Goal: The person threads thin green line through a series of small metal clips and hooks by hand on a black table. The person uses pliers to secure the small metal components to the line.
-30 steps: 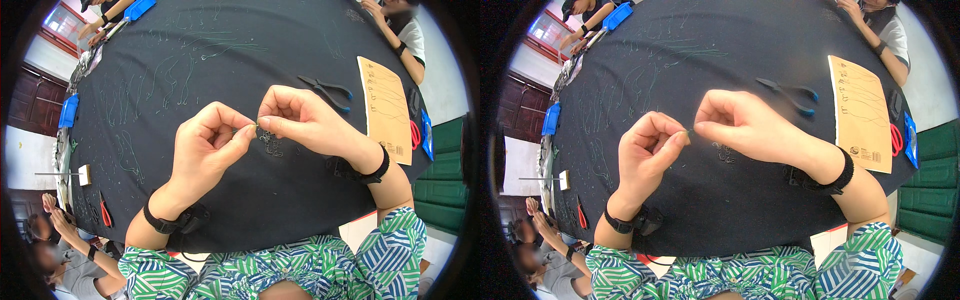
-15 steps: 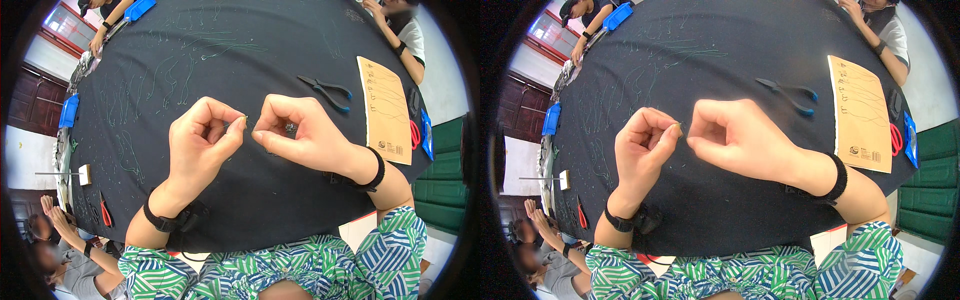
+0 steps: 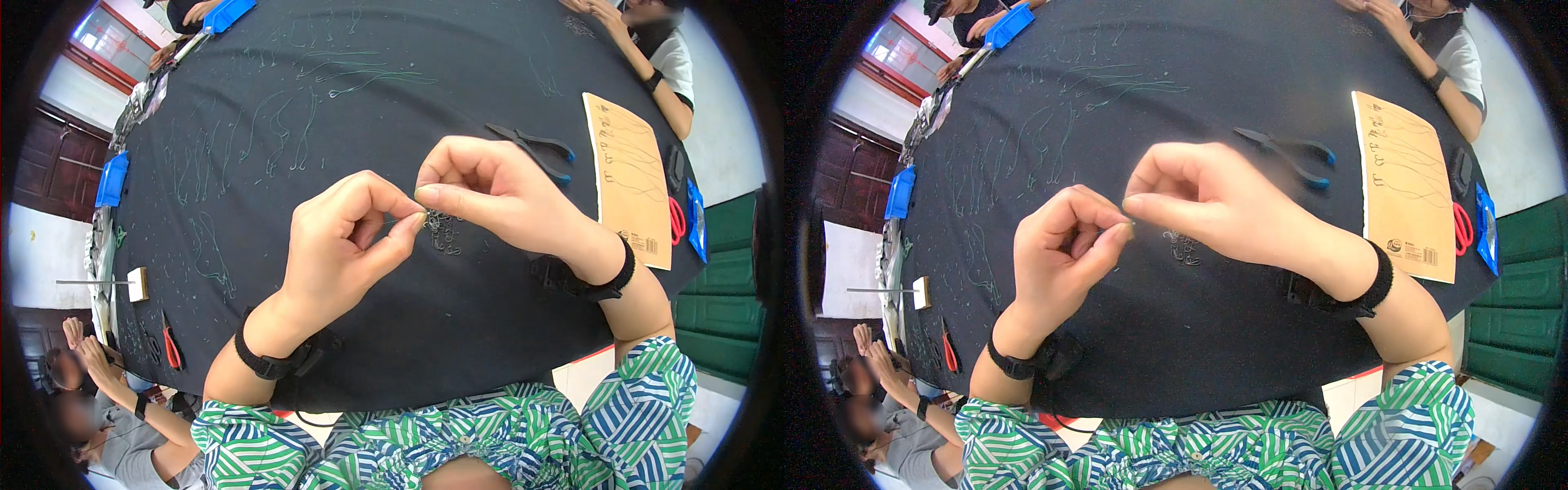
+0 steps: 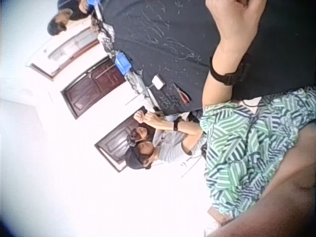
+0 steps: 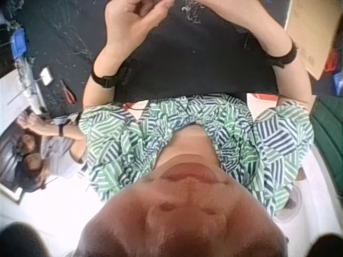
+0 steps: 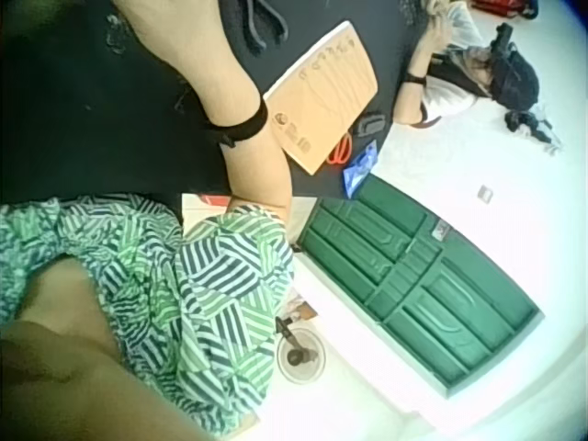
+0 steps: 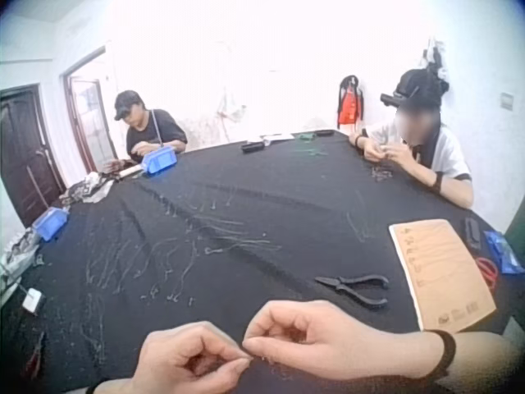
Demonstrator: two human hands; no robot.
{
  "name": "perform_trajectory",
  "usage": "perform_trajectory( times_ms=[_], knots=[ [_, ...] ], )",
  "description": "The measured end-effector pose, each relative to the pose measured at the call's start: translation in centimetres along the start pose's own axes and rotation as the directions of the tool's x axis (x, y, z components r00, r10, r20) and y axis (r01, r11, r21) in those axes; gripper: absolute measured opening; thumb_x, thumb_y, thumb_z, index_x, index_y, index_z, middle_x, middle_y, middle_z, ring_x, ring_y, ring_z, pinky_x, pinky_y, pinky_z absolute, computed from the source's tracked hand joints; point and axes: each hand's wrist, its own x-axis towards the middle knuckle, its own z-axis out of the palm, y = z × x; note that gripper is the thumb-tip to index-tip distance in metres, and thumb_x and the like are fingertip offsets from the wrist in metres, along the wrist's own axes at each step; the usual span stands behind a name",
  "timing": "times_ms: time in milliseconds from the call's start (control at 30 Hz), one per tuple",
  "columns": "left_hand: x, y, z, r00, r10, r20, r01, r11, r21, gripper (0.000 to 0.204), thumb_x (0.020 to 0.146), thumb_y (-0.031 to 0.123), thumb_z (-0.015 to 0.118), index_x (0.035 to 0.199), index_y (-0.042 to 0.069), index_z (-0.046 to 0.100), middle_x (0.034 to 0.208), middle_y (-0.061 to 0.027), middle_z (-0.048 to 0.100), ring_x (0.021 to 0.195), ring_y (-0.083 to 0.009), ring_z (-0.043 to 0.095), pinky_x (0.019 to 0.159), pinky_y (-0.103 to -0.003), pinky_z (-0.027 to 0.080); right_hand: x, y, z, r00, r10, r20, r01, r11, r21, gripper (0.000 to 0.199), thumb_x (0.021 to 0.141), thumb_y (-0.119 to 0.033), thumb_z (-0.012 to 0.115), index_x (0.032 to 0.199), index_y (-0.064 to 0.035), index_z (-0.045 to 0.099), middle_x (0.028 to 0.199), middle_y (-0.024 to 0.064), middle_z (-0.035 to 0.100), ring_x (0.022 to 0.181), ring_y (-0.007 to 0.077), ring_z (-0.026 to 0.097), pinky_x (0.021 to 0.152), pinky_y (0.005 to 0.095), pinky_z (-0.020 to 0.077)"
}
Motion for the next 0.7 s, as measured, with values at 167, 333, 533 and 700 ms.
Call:
perform_trajectory(
  times_ms=[167,333,533,700],
  knots=[
    [0.4,0.1,0.6,0.987,-0.029,-0.158,0.008,0.991,-0.134,0.009,0.081,-0.002,0.073,0.084,0.002,0.065,0.067,0.0047,0.051,0.054,-0.0009,0.036,0.048,-0.021,0.028,-0.1,0.6,0.9,0.988,0.101,0.117,-0.127,0.964,0.233,0.015,0.098,-0.018,0.063,0.093,-0.0043,0.056,0.078,-0.0051,0.052,0.069,0.0019,0.045,0.059,0.0202,0.0370],
    [0.5,-0.3,0.6,0.970,-0.022,-0.241,-0.012,0.990,-0.137,0.007,0.084,-0.002,0.071,0.086,0.002,0.065,0.067,0.0055,0.051,0.055,-0.0002,0.035,0.048,-0.019,0.028,-0.7,0.3,2.2,0.991,-0.113,-0.069,0.110,0.993,-0.039,0.010,0.088,-0.005,0.065,0.082,-0.0024,0.057,0.073,-0.0008,0.056,0.065,0.0045,0.050,0.058,0.0217,0.0402],
    [0.6,-0.2,0.8,0.965,-0.026,-0.259,-0.003,0.994,-0.110,0.007,0.085,-0.002,0.071,0.086,0.001,0.065,0.066,0.0056,0.050,0.055,-0.0002,0.035,0.048,-0.020,0.028,-0.9,-0.5,2.0,0.932,-0.356,-0.067,0.299,0.861,-0.411,0.012,0.079,-0.004,0.066,0.079,-0.0034,0.054,0.066,0.0094,0.054,0.060,0.0255,0.058,0.056,0.0351,0.0462],
    [0.7,-0.3,0.6,0.981,-0.006,-0.192,0.002,1.000,-0.018,0.008,0.082,-0.002,0.072,0.083,0.002,0.065,0.066,0.0034,0.050,0.054,-0.0029,0.036,0.048,-0.022,0.029,-0.5,-0.4,1.6,0.806,-0.592,0.021,0.477,0.628,-0.615,0.013,0.077,-0.003,0.068,0.083,-0.0034,0.056,0.071,0.0108,0.055,0.066,0.0312,0.058,0.060,0.0391,0.0479]
  ],
)
